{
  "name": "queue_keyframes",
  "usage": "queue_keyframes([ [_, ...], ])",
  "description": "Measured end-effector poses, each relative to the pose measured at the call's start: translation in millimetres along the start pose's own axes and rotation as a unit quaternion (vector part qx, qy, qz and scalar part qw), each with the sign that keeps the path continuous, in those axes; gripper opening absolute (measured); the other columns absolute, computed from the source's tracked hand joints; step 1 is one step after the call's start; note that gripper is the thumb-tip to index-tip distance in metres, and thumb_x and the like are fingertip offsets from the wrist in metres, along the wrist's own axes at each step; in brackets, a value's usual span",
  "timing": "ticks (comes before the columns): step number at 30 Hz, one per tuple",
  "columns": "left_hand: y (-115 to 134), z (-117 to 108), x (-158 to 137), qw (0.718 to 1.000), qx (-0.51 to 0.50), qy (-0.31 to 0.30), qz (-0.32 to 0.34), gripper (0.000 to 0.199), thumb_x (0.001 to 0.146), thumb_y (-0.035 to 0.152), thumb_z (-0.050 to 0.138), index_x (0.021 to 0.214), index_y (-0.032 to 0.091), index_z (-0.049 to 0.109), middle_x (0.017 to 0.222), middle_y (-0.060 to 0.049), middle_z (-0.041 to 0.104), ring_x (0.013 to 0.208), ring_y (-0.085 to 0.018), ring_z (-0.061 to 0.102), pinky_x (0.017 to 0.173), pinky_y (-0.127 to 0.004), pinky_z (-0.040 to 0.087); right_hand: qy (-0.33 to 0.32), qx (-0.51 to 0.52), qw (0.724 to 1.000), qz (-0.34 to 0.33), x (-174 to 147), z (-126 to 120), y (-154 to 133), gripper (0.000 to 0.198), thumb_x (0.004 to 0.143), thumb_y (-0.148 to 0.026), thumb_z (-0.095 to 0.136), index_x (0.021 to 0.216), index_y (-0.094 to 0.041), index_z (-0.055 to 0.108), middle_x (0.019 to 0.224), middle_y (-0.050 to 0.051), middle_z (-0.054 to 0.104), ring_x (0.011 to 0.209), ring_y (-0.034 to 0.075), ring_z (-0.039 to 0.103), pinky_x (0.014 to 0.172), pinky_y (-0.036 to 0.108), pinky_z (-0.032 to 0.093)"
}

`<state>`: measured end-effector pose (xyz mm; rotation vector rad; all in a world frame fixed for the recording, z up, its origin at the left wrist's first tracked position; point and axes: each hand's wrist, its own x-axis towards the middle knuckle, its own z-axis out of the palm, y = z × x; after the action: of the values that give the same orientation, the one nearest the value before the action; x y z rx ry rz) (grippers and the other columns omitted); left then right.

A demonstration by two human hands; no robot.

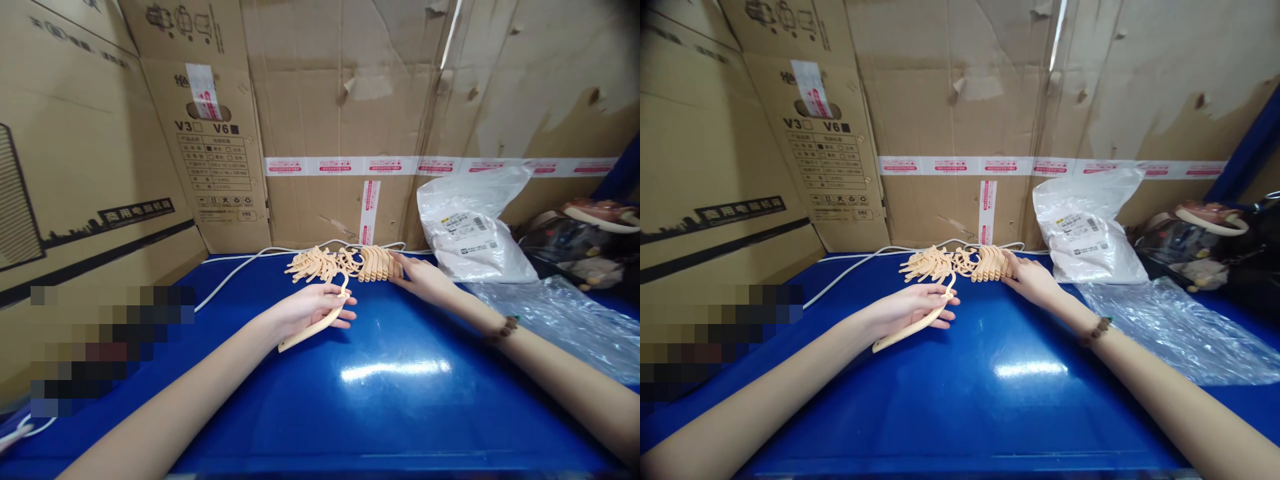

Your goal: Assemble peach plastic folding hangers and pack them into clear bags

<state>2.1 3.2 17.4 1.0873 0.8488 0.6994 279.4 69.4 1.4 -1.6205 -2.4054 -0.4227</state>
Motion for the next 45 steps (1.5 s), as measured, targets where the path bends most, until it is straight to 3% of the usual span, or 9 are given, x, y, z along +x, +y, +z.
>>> queue_keyframes([
  [11,5.2,-1.9,-3.8,1.0,0.013,0.024,-0.004,0.012,0.092,0.015,0.056,0.103,0.012,0.059,0.119,-0.015,0.064,0.071,-0.014,0.068,0.063,-0.03,0.058,-0.013,-0.038,0.999,-0.022,0.3,-1.6,-5.3,0.054,0.093,-0.025,0.041,0.143,-0.007,0.037,0.096,0.017,0.074,0.088,0.03,0.071,0.077,0.038,0.05],
  [20,3.3,-8.9,-1.7,0.999,0.003,0.013,0.031,0.018,0.089,0.017,0.061,0.106,0.013,0.059,0.12,-0.013,0.064,0.075,-0.014,0.067,0.066,-0.031,0.059,-0.014,-0.069,0.996,-0.057,-0.9,-4.7,-7.5,0.05,0.092,-0.016,0.036,0.141,-0.007,0.041,0.091,0.015,0.075,0.08,0.028,0.071,0.071,0.035,0.05],
  [26,4.7,-8.7,2.6,0.997,0.003,0.063,0.052,0.018,0.096,0.023,0.054,0.11,0.013,0.059,0.107,-0.009,0.065,0.073,-0.012,0.063,0.061,-0.026,0.056,0.058,-0.093,0.992,-0.061,-1.8,-17.9,-5.4,0.065,0.074,0.004,0.036,0.138,-0.003,0.044,0.102,0.02,0.071,0.09,0.027,0.068,0.09,0.042,0.046],
  [30,3.9,-12.0,8.5,0.993,0.006,0.098,0.063,0.028,0.094,0.031,0.058,0.116,0.014,0.058,0.111,-0.008,0.062,0.091,-0.018,0.064,0.076,-0.036,0.056,0.128,-0.108,0.985,-0.04,-5.0,-38.5,-6.6,0.064,0.078,0.002,0.035,0.142,0.001,0.038,0.099,0.021,0.07,0.096,0.03,0.065,0.101,0.053,0.038],
  [32,3.5,-13.7,11.1,0.992,0.004,0.111,0.06,0.03,0.094,0.032,0.058,0.119,0.015,0.057,0.116,-0.009,0.061,0.096,-0.02,0.063,0.081,-0.04,0.055,0.192,-0.061,0.979,-0.021,-7.4,-47.6,-11.5,0.057,0.084,-0.004,0.034,0.141,-0.004,0.04,0.102,0.018,0.07,0.098,0.029,0.064,0.101,0.054,0.037],
  [34,3.6,-14.1,12.4,0.991,0.001,0.122,0.052,0.031,0.094,0.032,0.058,0.119,0.015,0.057,0.117,-0.009,0.06,0.098,-0.021,0.063,0.082,-0.04,0.055,0.256,0.1,0.961,0.014,-8.9,-52.3,-18.6,0.046,0.089,-0.013,0.037,0.134,-0.011,0.049,0.097,0.014,0.071,0.095,0.027,0.066,0.096,0.051,0.043],
  [38,5.1,-10.7,11.6,0.99,-0.007,0.134,0.037,0.027,0.095,0.034,0.056,0.113,0.014,0.059,0.106,-0.007,0.063,0.084,-0.016,0.063,0.071,-0.033,0.056,0.206,0.475,0.852,0.077,-7.7,-47.5,-31.2,0.03,0.089,-0.024,0.042,0.114,-0.017,0.057,0.079,0.006,0.069,0.076,0.021,0.069,0.077,0.039,0.055],
  [42,5.0,-5.6,10.6,0.991,-0.016,0.124,0.05,0.026,0.095,0.036,0.056,0.101,0.012,0.063,0.094,-0.006,0.063,0.053,-0.004,0.051,0.04,-0.014,0.037,0.129,0.523,0.84,0.072,-5.7,-36.2,-35.4,0.028,0.085,-0.022,0.044,0.106,-0.018,0.061,0.073,0.004,0.07,0.068,0.019,0.07,0.068,0.033,0.057],
  [45,3.0,-4.0,11.9,0.992,-0.009,0.111,0.062,0.017,0.092,0.027,0.061,0.097,0.011,0.064,0.094,-0.006,0.063,0.049,-0.001,0.047,0.036,-0.012,0.03,0.091,0.518,0.849,0.052,-5.6,-29.6,-36.0,0.031,0.084,-0.02,0.042,0.105,-0.017,0.064,0.075,0.006,0.072,0.069,0.018,0.071,0.066,0.032,0.057],
])
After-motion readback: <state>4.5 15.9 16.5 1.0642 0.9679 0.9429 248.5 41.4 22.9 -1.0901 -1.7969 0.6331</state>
